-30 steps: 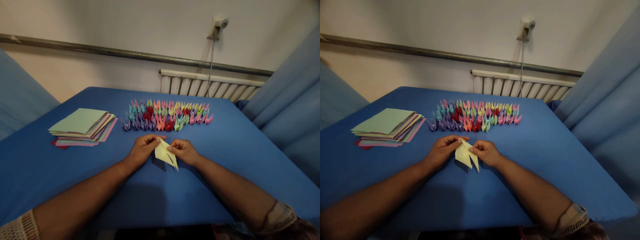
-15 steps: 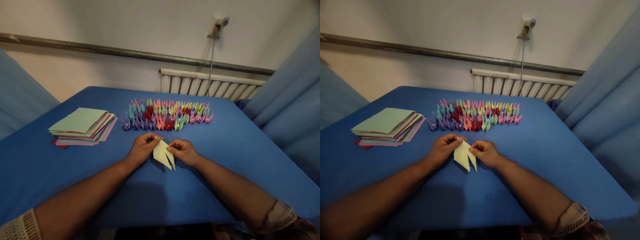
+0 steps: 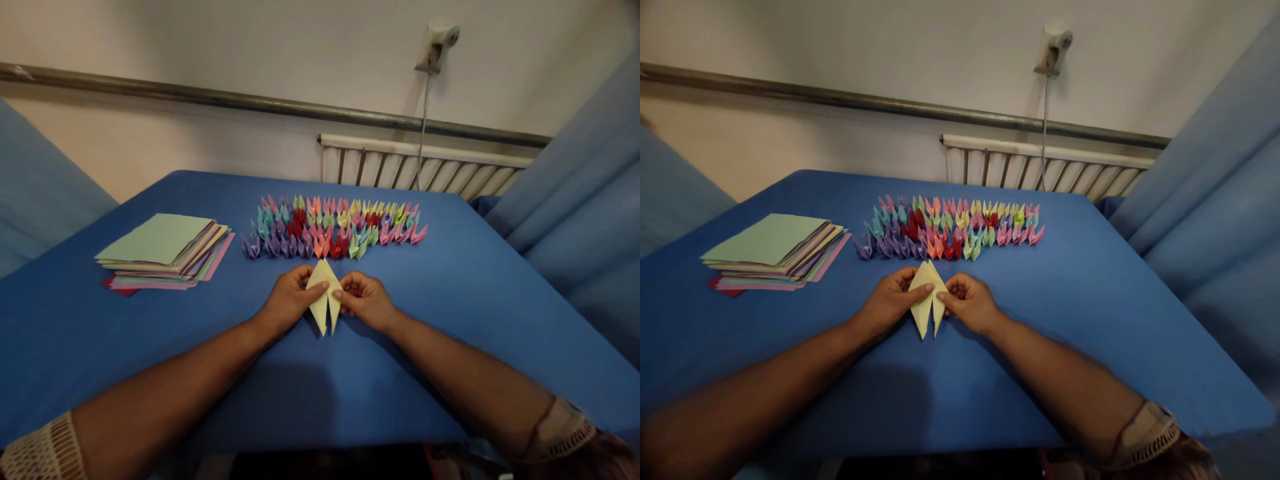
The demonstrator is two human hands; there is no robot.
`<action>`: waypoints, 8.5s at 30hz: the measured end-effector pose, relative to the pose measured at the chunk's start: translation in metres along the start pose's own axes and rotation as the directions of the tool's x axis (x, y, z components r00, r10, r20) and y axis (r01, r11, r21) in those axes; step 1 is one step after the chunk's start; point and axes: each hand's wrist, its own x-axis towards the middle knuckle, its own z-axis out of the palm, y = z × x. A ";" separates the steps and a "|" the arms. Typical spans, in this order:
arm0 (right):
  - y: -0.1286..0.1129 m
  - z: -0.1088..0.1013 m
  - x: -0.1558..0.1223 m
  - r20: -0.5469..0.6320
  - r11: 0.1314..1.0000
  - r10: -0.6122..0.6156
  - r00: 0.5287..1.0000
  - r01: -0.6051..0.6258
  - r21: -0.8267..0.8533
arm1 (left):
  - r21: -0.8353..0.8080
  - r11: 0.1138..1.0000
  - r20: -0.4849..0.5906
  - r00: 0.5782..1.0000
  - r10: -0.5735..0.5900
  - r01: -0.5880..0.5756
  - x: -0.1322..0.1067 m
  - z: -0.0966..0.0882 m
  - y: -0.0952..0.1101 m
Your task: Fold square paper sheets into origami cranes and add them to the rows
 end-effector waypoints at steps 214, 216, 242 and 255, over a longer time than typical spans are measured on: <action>0.010 -0.016 0.004 -0.013 0.578 -0.222 0.975 0.121 -0.807 | 0.804 0.375 0.398 0.886 0.236 -0.461 0.021 -0.025 -0.003; 0.007 -0.014 0.001 -0.029 0.519 -0.212 0.977 0.088 -0.850 | 0.804 0.365 0.404 0.882 0.243 -0.469 0.020 -0.026 -0.003; 0.010 -0.020 -0.003 0.101 0.538 -0.219 0.971 0.206 -0.817 | 0.738 0.373 0.523 0.826 0.210 -0.562 0.023 -0.025 -0.002; 0.010 -0.020 -0.002 0.090 0.560 -0.217 0.972 0.200 -0.804 | 0.734 0.407 0.493 0.839 0.230 -0.543 0.026 -0.024 -0.005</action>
